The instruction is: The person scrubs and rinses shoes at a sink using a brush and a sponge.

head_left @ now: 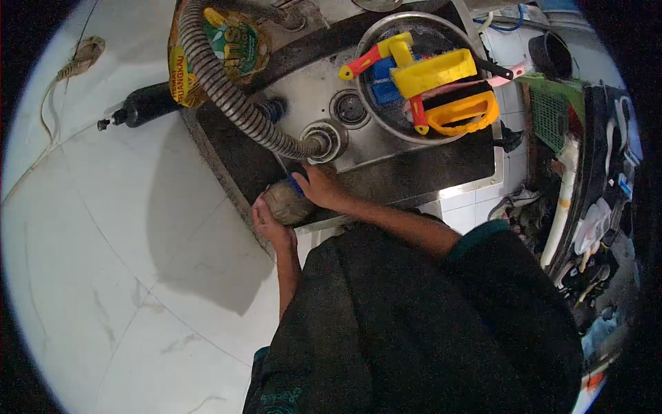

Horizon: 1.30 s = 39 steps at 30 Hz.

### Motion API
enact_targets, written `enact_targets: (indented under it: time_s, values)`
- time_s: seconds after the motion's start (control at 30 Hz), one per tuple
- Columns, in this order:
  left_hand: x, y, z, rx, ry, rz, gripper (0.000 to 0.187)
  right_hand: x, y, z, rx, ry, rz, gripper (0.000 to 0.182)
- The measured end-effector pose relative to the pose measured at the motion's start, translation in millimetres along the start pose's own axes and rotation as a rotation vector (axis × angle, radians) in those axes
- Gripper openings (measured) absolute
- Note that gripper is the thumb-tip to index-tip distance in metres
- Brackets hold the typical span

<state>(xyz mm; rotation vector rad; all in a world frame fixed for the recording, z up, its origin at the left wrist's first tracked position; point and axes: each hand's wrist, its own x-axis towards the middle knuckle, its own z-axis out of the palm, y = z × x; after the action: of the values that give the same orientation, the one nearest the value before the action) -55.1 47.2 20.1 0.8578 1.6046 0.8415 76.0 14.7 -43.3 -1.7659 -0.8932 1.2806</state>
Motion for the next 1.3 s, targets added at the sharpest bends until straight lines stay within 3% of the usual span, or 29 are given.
enact_targets:
  time_s: [0.03, 0.13, 0.17, 0.27, 0.3, 0.4, 0.5, 0.6, 0.63, 0.73, 0.77, 0.87, 0.9, 1.0, 1.03, 1.13, 1.17, 1.27, 1.3]
  values:
    - [0.3, 0.8, 3.7, 0.01, 0.042, 0.012, 0.04, -8.7, -13.2, -5.4, 0.039, 0.129, 0.001, 0.04]
    - [-3.1, 6.4, 20.4, -0.007, 0.135, 0.034, 0.05, -31.6, -39.5, 3.6, -0.164, 0.2, -0.385, 0.044]
    - [-5.3, 7.9, 24.1, -0.07, 0.2, -0.058, 0.058, -21.7, -40.7, -17.6, 0.155, -0.172, 0.072, 0.049]
    - [-2.7, 6.3, 26.7, -0.06, 0.121, -0.02, 0.057, -17.6, -60.6, -19.2, 0.021, -0.077, 0.012, 0.052]
    - [-3.1, 5.9, 25.9, -0.052, 0.096, -0.012, 0.057, -23.8, -47.6, -2.9, -0.107, 0.111, -0.361, 0.052]
    - [-2.1, 3.5, 32.3, -0.165, 0.087, -0.064, 0.057, 5.1, -27.7, -3.2, 0.027, 0.099, -0.071, 0.053]
    - [2.0, -9.3, 21.3, -0.48, 0.042, -0.226, 0.058, -10.2, -73.4, -20.7, 0.032, -0.157, -0.195, 0.051]
    - [5.9, -6.9, 30.1, -0.389, 0.057, -0.028, 0.061, 3.6, -68.4, -21.7, 0.017, -0.002, -0.132, 0.049]
    - [4.7, -3.2, 22.5, -0.374, 0.067, -0.032, 0.061, -12.9, -63.3, -15.0, 0.058, -0.001, -0.267, 0.049]
    - [5.4, -7.0, 27.2, -0.378, 0.067, -0.059, 0.062, -6.5, -62.6, -24.8, 0.06, -0.042, -0.224, 0.05]
    - [10.6, -13.1, 20.8, -0.323, -0.056, -0.023, 0.061, 2.8, -74.7, -27.0, 0.046, -0.101, -0.093, 0.05]
    - [32.0, -21.8, -4.2, -0.231, -0.161, -0.003, 0.064, -13.7, -47.3, -2.4, 0.139, 0.107, -0.527, 0.052]
    - [35.1, -31.0, -5.6, -0.237, -0.22, 0.059, 0.064, -0.1, -54.6, -4.8, 0.136, 0.053, -0.413, 0.053]
    - [6.1, 10.8, 42.3, -0.409, 0.187, -0.251, 0.066, 16.6, -83.3, -15.8, 0.116, -0.143, 0.006, 0.056]
    - [15.0, -3.0, 29.0, -0.402, 0.051, -0.167, 0.067, 12.1, -89.7, -16.3, 0.113, -0.152, -0.046, 0.057]
    - [25.2, -19.0, 14.2, -0.286, -0.271, 0.054, 0.066, -10.0, -60.7, -16.6, -0.049, 0.101, -0.618, 0.053]
    - [15.4, -16.6, 29.1, -0.403, -0.033, -0.085, 0.065, 2.5, -57.1, -14.1, 0.044, 0.073, -0.49, 0.055]
    - [16.4, -18.2, 35.3, -0.29, 0.03, -0.063, 0.064, 12.2, -108.1, -36.3, -0.012, -0.228, -0.06, 0.055]
    - [29.4, -30.0, 29.6, -0.557, -0.011, -0.137, 0.062, -6.3, -78.8, -19.9, -0.07, 0.022, -0.453, 0.054]
